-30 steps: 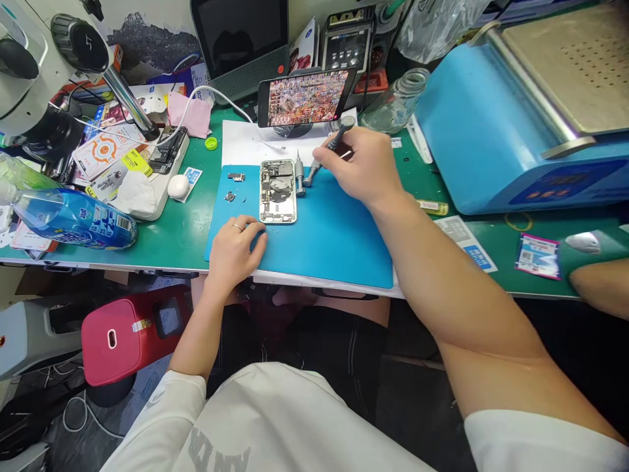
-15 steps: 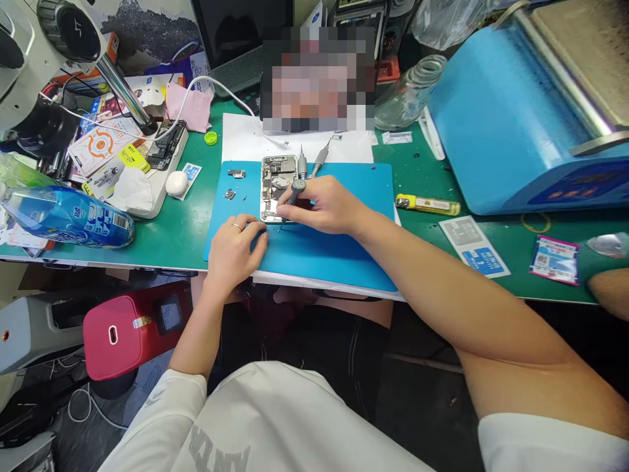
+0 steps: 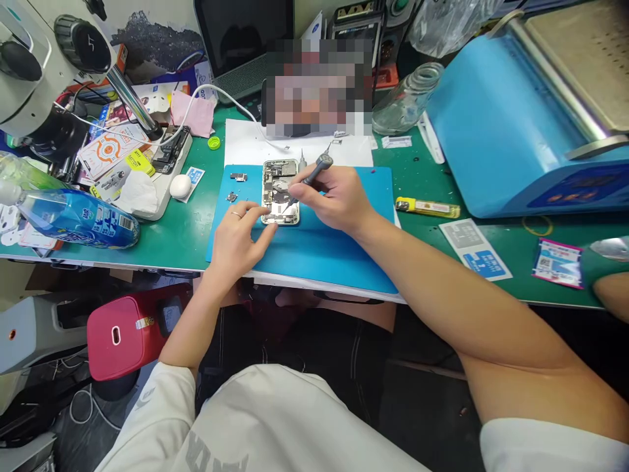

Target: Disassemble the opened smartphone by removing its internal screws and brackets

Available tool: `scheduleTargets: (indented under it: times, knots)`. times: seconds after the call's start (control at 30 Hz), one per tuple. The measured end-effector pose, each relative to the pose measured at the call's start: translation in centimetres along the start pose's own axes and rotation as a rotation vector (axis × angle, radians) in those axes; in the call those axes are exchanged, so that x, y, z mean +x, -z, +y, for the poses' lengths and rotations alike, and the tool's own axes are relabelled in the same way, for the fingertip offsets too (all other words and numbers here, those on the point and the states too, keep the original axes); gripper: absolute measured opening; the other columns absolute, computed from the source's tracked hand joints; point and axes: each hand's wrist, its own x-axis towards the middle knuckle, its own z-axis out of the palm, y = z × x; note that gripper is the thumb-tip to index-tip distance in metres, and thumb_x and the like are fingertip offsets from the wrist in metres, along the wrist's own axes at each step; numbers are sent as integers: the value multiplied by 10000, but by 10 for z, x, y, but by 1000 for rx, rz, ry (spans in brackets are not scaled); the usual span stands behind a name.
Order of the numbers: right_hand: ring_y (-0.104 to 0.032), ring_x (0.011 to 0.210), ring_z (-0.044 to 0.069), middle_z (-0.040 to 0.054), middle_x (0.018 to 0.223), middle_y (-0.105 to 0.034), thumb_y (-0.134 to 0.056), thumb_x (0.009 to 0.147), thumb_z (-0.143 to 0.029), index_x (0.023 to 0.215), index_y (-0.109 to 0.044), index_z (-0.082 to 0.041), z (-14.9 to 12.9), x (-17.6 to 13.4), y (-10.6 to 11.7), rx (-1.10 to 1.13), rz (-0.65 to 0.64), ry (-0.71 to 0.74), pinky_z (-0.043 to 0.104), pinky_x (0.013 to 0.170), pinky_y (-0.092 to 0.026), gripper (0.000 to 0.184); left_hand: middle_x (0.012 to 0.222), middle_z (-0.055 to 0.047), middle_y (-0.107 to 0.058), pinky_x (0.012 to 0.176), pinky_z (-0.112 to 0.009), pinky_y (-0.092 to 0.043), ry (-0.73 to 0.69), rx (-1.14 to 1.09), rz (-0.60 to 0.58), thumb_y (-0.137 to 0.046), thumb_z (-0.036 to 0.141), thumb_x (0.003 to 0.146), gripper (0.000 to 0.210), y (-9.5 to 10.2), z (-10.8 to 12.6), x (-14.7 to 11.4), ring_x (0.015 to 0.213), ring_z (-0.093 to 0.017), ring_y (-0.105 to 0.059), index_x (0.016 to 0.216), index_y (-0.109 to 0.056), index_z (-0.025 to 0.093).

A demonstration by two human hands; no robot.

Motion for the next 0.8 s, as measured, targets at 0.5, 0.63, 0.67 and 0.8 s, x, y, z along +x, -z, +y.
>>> scheduleTargets:
  times: [0.5,0.63,0.67,0.8]
  knots:
    - [-594,658,176,52,834,-702,-640,975,-699,973,-774,-225,10,5,-10,76,54,284,335,613,-497,492,1048,-50,-751,902,-355,-514,-46,-25,75,-744,350,1023,149,-15,2,38,993,-224,-650,989,-803,216]
    - [-695,828,219,93,974,-753,-638,1010,-629,1188,-777,-212,14,6,-12,37,62,329,367,746,-596,475,1048,-45,-758,909,-355,-516,-21,-97,81,-747,318,1019,118,-14,-4,38,978,-210,-684,1000,-818,226]
    - [-714,869,231,96,1011,-769,-645,1008,-624,1235,-764,-217,15,6,-13,35,61,309,387,797,-612,481,1051,-43,-759,919,-358,-519,-10,-115,79,-751,304,1015,102,-13,-5,38,983,-209,-693,1003,-822,231]
    - [-745,853,222,59,1011,-774,-688,961,-680,1446,-626,-240,21,6,-18,142,43,150,397,831,-639,658,1049,-39,-763,945,-374,-528,29,-155,85,-779,266,983,55,-15,-5,38,1012,-218,-710,989,-829,245]
